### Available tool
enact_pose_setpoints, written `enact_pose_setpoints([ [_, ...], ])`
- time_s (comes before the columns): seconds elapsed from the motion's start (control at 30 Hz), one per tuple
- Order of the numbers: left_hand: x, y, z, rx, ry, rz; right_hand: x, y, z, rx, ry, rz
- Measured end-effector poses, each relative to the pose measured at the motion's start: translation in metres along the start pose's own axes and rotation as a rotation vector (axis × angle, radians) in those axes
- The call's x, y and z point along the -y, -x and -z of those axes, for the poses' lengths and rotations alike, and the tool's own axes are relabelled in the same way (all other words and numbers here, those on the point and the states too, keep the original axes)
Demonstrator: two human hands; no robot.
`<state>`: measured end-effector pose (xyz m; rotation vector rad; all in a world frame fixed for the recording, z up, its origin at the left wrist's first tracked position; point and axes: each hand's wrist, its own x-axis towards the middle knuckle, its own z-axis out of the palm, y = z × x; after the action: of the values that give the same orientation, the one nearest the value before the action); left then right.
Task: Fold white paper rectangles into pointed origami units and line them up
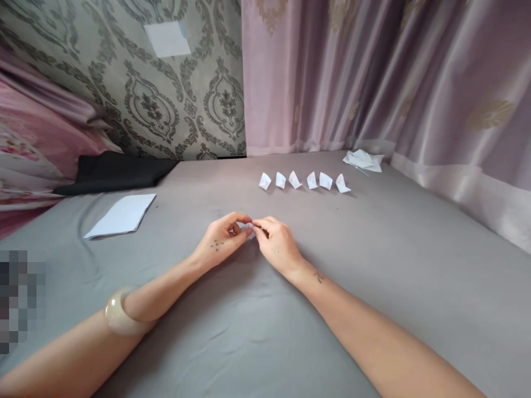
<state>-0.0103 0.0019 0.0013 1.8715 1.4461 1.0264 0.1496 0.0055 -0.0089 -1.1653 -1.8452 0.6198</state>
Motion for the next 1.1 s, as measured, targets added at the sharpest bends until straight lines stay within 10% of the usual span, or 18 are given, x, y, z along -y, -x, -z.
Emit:
enact_pose_setpoints([
  [1.1, 0.009, -0.001, -0.007, 0.029, -0.213, -0.257, 0.011, -0.002, -0.003, -0.061, 0.215, 0.0],
])
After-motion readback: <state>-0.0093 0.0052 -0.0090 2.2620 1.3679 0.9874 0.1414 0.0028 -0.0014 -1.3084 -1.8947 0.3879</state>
